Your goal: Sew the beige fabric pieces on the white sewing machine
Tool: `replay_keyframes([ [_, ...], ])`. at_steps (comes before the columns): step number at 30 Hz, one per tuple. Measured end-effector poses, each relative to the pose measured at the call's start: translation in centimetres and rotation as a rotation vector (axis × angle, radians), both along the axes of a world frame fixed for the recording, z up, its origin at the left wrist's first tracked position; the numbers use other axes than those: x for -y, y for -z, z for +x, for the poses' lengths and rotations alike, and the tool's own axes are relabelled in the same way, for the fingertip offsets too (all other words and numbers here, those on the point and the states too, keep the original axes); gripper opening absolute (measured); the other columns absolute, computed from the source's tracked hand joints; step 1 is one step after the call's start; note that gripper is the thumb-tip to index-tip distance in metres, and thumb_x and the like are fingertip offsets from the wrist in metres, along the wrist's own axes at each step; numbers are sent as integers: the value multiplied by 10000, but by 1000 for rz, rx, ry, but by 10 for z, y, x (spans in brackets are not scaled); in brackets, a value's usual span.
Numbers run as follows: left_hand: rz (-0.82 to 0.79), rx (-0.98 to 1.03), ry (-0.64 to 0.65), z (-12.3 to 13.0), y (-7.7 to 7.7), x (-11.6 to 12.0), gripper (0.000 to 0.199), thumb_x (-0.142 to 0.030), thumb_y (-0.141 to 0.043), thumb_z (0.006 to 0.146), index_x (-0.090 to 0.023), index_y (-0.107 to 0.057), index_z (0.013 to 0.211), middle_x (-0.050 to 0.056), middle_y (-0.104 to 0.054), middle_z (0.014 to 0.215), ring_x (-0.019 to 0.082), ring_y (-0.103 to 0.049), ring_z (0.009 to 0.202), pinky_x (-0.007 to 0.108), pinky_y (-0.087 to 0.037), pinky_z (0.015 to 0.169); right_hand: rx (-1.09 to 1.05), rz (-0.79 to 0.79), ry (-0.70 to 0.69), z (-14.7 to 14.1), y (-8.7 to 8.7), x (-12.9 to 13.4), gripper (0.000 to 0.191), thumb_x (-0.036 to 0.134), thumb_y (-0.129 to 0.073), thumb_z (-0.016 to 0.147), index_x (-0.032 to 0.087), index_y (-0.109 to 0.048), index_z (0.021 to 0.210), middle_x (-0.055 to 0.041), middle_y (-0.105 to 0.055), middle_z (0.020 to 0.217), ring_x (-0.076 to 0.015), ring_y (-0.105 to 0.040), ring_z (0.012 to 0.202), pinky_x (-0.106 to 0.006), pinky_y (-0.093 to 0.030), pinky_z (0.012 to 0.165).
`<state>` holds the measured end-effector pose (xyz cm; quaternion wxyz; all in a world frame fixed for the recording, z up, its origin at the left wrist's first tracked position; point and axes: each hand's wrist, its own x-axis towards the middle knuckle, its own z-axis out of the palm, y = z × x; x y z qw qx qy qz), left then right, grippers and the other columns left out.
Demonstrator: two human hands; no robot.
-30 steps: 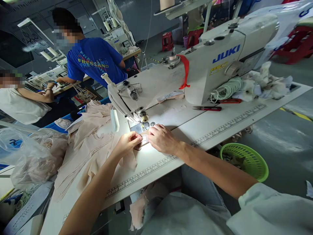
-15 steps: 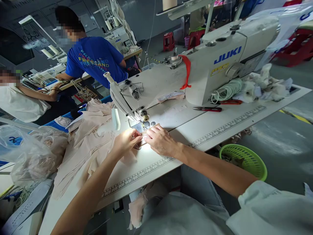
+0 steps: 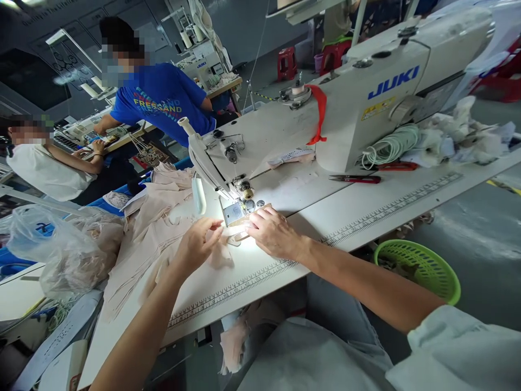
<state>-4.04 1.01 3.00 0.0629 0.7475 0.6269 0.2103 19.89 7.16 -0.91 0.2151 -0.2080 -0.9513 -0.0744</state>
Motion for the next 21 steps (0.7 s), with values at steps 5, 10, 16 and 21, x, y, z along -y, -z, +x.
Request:
replay_keyframes([
  [5, -124, -54, -98, 3, 2, 4, 131, -301, -617, 884, -220, -633, 782, 11, -628, 708, 216, -575, 732, 343, -416, 713, -22, 14, 5, 0, 2, 0, 198, 91, -477, 919, 164, -660, 901, -75, -585, 915, -210, -427, 856, -357, -309, 808],
  [10, -96, 157, -96, 0, -4, 5, 186, -317, -546, 875, -223, -597, 724, 26, -654, 757, 210, -578, 772, 335, -417, 721, -62, -19, 23, 0, 2, 1, 231, 81, -462, 911, 152, -663, 1001, -70, -584, 908, -213, -436, 863, -346, -315, 810],
  [16, -212, 483, -161, -15, -14, 10, 257, -465, -636, 826, -212, -666, 791, 31, -701, 827, 207, -633, 842, 320, -478, 782, -73, -24, 34, 0, 3, 1, 247, 91, -462, 908, 158, -647, 1057, -69, -575, 904, -219, -425, 863, -352, -312, 805],
  [21, -99, 754, -202, -37, -32, 19, 305, -486, -731, 775, -207, -625, 836, 9, -644, 792, 156, -591, 733, 272, -474, 688, -55, -34, 0, 2, 4, 0, 215, 89, -480, 899, 173, -660, 982, -74, -564, 922, -213, -397, 859, -346, -289, 791],
])
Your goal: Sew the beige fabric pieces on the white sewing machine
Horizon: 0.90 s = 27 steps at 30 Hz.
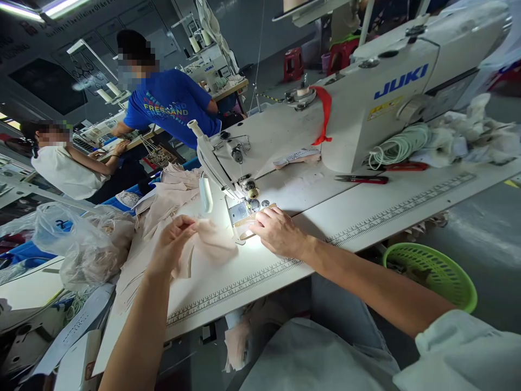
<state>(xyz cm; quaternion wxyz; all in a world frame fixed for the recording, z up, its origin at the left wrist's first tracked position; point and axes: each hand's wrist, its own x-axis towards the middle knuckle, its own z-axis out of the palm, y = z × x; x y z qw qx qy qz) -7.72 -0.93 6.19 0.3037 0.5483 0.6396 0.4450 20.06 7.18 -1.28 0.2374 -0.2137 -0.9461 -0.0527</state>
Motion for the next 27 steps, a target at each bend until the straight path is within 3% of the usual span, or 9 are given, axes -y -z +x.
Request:
replay_keyframes([
  [4, 85, 119, -100, -18, -22, 19, 349, -489, -774, 724, -232, -559, 820, -31, -575, 669, 130, -545, 588, 238, -425, 548, -13, 10, -3, 0, -1, 0, 207, 74, -472, 896, 173, -649, 934, -66, -546, 893, -203, -367, 822, -346, -278, 782],
  [9, -190, 19, 21, -3, -32, 27, 421, -526, -792, 732, -209, -620, 948, 47, -752, 776, 191, -675, 673, 262, -483, 573, -10, 21, 1, -1, -3, 2, 198, 84, -474, 911, 172, -651, 922, -67, -538, 880, -206, -374, 828, -339, -285, 776],
  [13, -270, -52, 172, 23, -20, 3, 520, -520, -786, 744, -164, -712, 1116, 84, -799, 889, 210, -717, 783, 276, -512, 650, -1, 24, 1, -1, -2, 2, 209, 109, -469, 946, 169, -667, 970, -70, -556, 893, -207, -386, 836, -344, -287, 782],
  [18, -291, 85, 338, 44, 4, -33, 437, -469, -801, 723, -154, -753, 1023, 57, -779, 781, 212, -714, 733, 312, -544, 689, -1, 37, 9, -2, 3, 0, 190, 130, -485, 947, 166, -670, 936, -79, -569, 897, -212, -389, 841, -353, -282, 780],
  [23, -312, 143, 309, 57, 24, -43, 264, -348, -753, 715, -157, -704, 890, 24, -735, 689, 184, -683, 623, 325, -563, 654, 33, 26, 19, -2, 1, 1, 186, 114, -480, 940, 168, -656, 915, -80, -571, 906, -213, -394, 850, -356, -286, 786],
  [27, -280, -31, 270, 63, 30, -39, 88, -271, -665, 751, -188, -667, 782, 11, -720, 683, 173, -670, 621, 294, -535, 629, 42, 26, 28, -3, -2, 2, 180, 117, -486, 936, 172, -657, 940, -80, -578, 916, -214, -400, 846, -353, -288, 781],
])
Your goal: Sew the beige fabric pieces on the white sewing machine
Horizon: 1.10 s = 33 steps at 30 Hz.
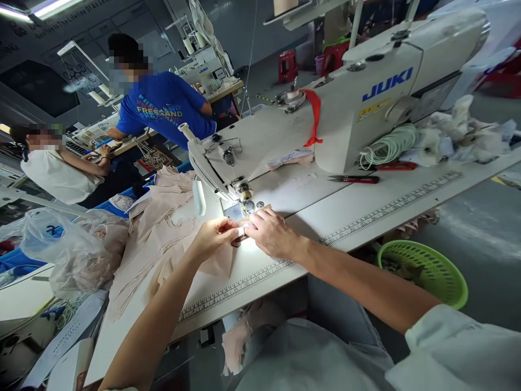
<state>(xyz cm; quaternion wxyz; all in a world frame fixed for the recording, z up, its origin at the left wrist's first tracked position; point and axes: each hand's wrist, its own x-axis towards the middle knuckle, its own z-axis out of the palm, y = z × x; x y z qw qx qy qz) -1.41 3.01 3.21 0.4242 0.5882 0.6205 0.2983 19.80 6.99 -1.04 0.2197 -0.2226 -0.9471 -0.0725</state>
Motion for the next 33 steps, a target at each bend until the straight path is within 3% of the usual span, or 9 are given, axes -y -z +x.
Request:
replay_keyframes([
  [5, 112, -324, 32, 6, 1, 0, 80, -178, -621, 745, -210, -621, 670, -8, -674, 663, 156, -609, 649, 262, -463, 629, -64, 30, -36, 1, 1, 0, 205, 126, -486, 932, 179, -675, 991, -84, -587, 906, -226, -414, 842, -363, -293, 786],
  [12, 5, -446, 31, -1, -10, 3, 56, -203, -672, 792, -212, -649, 843, 1, -725, 817, 180, -644, 744, 272, -429, 644, -150, 53, -74, 0, 7, -4, 192, 81, -507, 858, 187, -659, 908, -77, -573, 860, -231, -431, 811, -366, -309, 783],
  [20, -86, -709, 79, 2, -19, 11, 117, -259, -617, 888, -219, -658, 786, -15, -699, 719, 177, -609, 697, 280, -350, 620, -131, 41, -68, 0, 4, -3, 220, 58, -518, 836, 183, -663, 943, -74, -596, 907, -221, -456, 836, -352, -312, 799],
  [25, 0, -564, 48, -7, -15, 11, 150, -284, -588, 873, -211, -635, 751, -34, -632, 656, 155, -549, 638, 271, -351, 608, -140, 52, -69, -1, 5, -3, 214, 73, -521, 839, 186, -670, 943, -72, -588, 880, -226, -445, 833, -354, -307, 793],
  [30, 183, -264, 72, -9, -9, 5, 200, -325, -573, 865, -200, -552, 711, 10, -621, 771, 161, -562, 745, 276, -432, 683, -143, 78, -39, -2, 9, -4, 163, 89, -509, 856, 188, -634, 824, -73, -574, 853, -221, -431, 818, -354, -298, 782],
  [33, 111, -80, 99, 0, -1, 0, 195, -350, -553, 893, -213, -516, 760, -4, -585, 728, 150, -547, 678, 273, -442, 635, -134, 96, -58, -2, 9, -5, 161, 111, -510, 875, 187, -620, 786, -75, -572, 845, -223, -427, 817, -356, -302, 785],
])
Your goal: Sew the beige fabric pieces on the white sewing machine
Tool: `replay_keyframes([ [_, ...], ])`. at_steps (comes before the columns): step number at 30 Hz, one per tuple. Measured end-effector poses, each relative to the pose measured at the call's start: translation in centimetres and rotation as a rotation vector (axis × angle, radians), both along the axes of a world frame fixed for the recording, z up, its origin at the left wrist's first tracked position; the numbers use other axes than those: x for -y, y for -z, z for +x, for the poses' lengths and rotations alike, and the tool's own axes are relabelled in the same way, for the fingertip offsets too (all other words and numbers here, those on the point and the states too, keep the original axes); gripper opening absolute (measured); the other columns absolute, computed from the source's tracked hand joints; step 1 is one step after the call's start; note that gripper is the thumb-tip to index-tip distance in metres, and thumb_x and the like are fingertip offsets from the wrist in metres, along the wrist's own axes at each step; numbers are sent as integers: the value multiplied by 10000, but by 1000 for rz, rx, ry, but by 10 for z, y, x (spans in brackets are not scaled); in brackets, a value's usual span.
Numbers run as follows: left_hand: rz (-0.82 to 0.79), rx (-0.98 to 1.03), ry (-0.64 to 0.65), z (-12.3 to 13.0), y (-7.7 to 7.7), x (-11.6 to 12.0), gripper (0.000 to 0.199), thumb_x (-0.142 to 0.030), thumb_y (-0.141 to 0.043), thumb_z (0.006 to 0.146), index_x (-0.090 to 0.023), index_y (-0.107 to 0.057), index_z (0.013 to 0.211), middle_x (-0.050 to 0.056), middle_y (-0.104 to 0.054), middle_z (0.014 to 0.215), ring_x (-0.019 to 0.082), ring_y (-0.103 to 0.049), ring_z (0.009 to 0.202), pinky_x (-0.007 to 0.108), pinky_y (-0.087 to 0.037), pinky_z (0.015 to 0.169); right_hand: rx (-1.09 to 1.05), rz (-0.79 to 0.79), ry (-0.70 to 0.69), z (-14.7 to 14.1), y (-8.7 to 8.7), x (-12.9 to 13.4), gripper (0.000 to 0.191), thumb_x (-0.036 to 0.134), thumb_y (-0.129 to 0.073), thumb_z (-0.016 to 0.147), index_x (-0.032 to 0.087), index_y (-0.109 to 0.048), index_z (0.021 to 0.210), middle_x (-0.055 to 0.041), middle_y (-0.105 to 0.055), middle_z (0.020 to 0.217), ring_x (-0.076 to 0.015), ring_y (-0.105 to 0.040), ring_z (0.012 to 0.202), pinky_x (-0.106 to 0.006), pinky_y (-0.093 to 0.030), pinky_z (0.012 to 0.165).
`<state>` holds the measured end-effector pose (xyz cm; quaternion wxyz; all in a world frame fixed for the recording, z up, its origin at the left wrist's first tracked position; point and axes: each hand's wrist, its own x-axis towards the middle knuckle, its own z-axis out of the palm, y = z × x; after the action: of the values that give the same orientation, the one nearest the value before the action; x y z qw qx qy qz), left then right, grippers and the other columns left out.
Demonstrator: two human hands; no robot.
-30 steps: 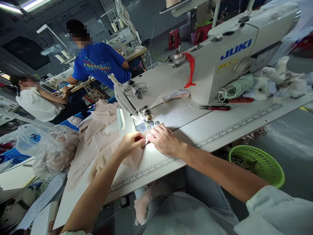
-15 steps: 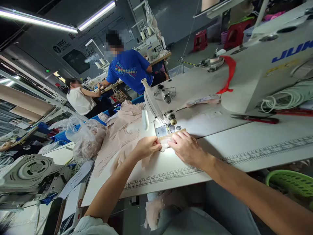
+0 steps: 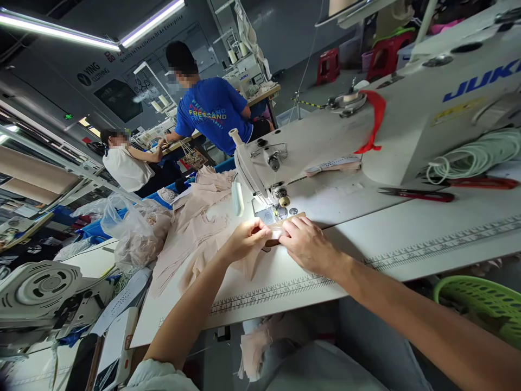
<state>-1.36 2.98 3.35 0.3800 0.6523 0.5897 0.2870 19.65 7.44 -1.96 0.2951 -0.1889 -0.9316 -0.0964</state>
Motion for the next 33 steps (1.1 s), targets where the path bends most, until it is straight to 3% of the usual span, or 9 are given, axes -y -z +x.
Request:
replay_keyframes([
  [3, -54, 49, -4, 9, 9, -3, 162, -301, -534, 903, -226, -482, 770, -28, -562, 674, 135, -519, 610, 259, -425, 585, -8, 12, -1, 1, -1, 0, 155, 107, -512, 872, 184, -638, 824, -77, -574, 851, -225, -424, 817, -356, -301, 784],
  [7, 18, -130, -72, 11, 16, -4, 164, -206, -540, 877, -230, -474, 728, -38, -562, 645, 135, -520, 603, 254, -411, 591, 9, 0, 11, 1, -2, 1, 147, 98, -528, 845, 189, -644, 848, -79, -577, 866, -225, -418, 814, -354, -296, 778],
  [17, -146, -100, -29, 7, 7, -8, 118, -147, -611, 798, -208, -554, 715, -26, -628, 670, 138, -595, 634, 247, -458, 611, 6, -3, 28, -1, 1, 1, 194, 111, -466, 901, 188, -638, 856, -74, -559, 846, -220, -402, 804, -363, -278, 774],
  [21, -66, -137, -58, 5, 8, -8, 133, -205, -600, 822, -211, -552, 699, -29, -616, 649, 136, -574, 610, 252, -434, 600, 61, -23, 37, 1, -6, 3, 178, 120, -480, 926, 180, -647, 915, -72, -573, 872, -217, -398, 818, -357, -278, 778],
  [33, -67, -133, -145, 9, 14, -9, 148, -293, -582, 816, -228, -530, 693, -28, -617, 632, 135, -563, 591, 249, -432, 570, 99, -146, 76, 9, -10, -1, 181, 69, -484, 885, 161, -640, 890, -73, -573, 877, -215, -415, 844, -349, -301, 820],
])
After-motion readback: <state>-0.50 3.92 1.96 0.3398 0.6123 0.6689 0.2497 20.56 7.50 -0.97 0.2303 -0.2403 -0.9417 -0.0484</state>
